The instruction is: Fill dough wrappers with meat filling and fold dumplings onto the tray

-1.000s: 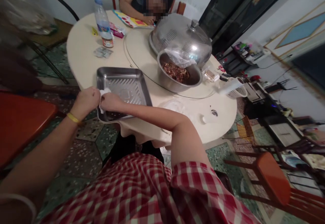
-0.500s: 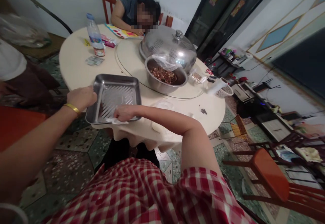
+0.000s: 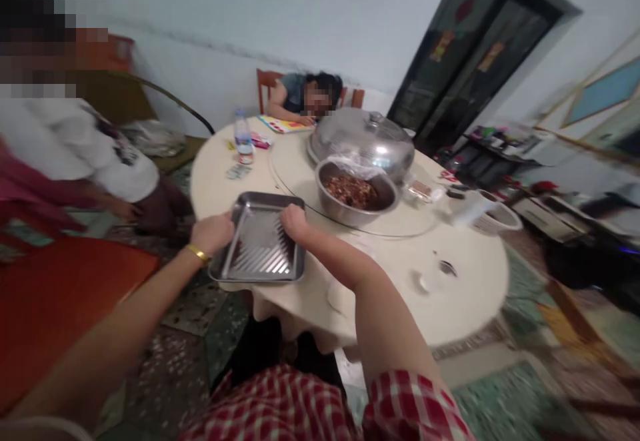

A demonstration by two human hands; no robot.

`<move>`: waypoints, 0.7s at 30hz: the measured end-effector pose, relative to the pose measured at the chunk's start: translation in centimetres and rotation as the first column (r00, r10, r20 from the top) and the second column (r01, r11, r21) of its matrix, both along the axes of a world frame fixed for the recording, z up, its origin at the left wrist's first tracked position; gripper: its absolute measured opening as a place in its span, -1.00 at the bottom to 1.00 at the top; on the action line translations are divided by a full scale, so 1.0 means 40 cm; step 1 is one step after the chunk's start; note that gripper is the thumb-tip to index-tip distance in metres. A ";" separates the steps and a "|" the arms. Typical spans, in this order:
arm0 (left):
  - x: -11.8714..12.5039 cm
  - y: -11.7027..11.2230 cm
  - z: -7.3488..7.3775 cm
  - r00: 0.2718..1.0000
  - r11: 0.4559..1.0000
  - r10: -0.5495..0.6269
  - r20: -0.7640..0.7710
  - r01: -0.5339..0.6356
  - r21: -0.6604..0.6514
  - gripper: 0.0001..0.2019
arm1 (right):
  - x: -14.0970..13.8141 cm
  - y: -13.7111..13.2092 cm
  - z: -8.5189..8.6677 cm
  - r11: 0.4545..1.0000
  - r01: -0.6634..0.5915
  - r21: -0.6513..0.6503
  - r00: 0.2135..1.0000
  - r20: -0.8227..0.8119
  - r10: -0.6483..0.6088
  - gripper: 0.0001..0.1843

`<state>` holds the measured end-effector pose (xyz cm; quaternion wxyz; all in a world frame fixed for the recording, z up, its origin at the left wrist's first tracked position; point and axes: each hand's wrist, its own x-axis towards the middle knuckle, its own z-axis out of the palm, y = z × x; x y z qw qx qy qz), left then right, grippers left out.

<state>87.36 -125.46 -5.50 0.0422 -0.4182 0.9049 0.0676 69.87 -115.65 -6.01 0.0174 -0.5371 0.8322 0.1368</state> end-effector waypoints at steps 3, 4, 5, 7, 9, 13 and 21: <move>0.001 -0.001 -0.013 1.000 1.000 0.007 -0.020 -0.008 -0.023 -0.67 | -0.005 -0.062 -0.022 0.990 0.100 -0.097 0.995 0.014 -0.099 -0.65; 0.001 -0.002 -0.018 1.000 1.000 0.008 -0.027 -0.009 -0.029 -0.66 | -0.004 -0.077 -0.030 0.984 0.124 -0.126 0.992 0.027 -0.122 -0.64; 0.002 -0.003 -0.023 0.999 0.999 0.009 -0.033 -0.011 -0.035 -0.66 | 0.001 -0.091 -0.037 0.978 0.144 -0.151 0.989 0.042 -0.139 -0.64; 0.002 -0.004 -0.032 0.999 0.999 0.010 -0.042 -0.011 -0.041 -0.66 | 0.023 -0.118 -0.050 0.967 0.165 -0.193 0.985 0.078 -0.153 -0.64; 0.003 -0.006 -0.040 0.999 0.999 0.007 -0.052 -0.010 -0.044 -0.66 | 0.057 -0.145 -0.059 0.963 0.148 -0.224 0.985 0.117 -0.124 -0.64; 0.003 -0.008 -0.046 0.997 0.999 0.001 -0.077 -0.005 -0.045 -0.65 | 0.117 -0.178 -0.062 0.967 0.010 -0.255 0.979 0.198 0.041 -0.67; -0.003 -0.011 -0.047 0.995 1.000 0.016 -0.094 -0.018 -0.023 -0.66 | 0.168 -0.040 -0.038 0.938 -0.311 -0.151 0.856 0.384 0.346 -0.72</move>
